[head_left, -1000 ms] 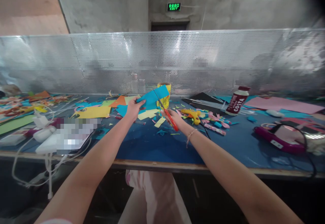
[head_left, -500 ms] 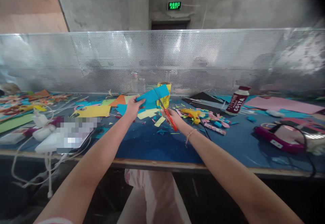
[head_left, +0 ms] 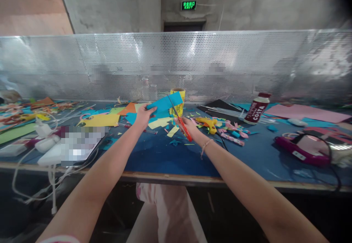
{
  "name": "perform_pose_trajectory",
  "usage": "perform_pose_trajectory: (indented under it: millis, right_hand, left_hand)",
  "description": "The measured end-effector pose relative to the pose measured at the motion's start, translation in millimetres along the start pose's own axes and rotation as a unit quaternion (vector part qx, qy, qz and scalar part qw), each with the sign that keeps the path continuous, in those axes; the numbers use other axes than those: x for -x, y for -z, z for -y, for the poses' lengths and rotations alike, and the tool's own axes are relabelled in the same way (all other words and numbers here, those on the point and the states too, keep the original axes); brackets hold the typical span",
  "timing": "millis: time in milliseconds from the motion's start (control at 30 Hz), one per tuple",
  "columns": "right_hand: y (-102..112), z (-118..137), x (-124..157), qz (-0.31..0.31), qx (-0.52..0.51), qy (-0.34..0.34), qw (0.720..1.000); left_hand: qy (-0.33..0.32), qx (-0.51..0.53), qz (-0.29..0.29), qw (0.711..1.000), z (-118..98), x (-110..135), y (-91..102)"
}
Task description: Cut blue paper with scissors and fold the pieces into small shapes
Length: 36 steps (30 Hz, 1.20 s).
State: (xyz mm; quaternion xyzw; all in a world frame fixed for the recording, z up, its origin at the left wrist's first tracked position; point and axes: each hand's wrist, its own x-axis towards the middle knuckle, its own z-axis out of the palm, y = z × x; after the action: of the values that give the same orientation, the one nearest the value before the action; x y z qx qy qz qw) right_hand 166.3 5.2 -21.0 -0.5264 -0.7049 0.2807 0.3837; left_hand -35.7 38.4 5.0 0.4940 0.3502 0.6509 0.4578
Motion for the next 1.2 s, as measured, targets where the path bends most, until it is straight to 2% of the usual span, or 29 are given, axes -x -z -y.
perform_pose_trajectory:
  millis: [233, 500, 633, 800, 1000, 1200]
  right_hand:
    - [-0.3, 1.2, 1.1, -0.009, 0.023, 0.018, 1.000]
    - [-4.4, 4.1, -0.4, -0.055, 0.029, 0.035, 0.997]
    - [-6.9, 1.6, -5.0, -0.036, -0.021, 0.014, 0.999]
    - [-5.2, 9.3, 3.0, -0.007, -0.042, -0.011, 0.999]
    - [-5.9, 11.1, 6.7, 0.051, -0.146, -0.050, 0.987]
    - [-7.1, 4.3, 3.8, 0.051, -0.132, -0.025, 0.990]
  left_hand:
    - [0.004, -0.010, 0.001, 1.000, -4.0, 3.6, -1.6]
    - [-0.002, -0.012, 0.006, 1.000, 0.6, -0.2, 0.4]
    - [0.001, -0.009, 0.004, 1.000, -0.6, 0.8, -1.0]
    - [-0.005, -0.019, 0.000, 1.000, -0.6, 1.0, -0.6]
    - [-0.006, -0.027, 0.026, 0.999, 4.1, -1.6, 1.4]
    - [-0.013, -0.035, 0.040, 0.999, 1.6, 1.3, -1.7]
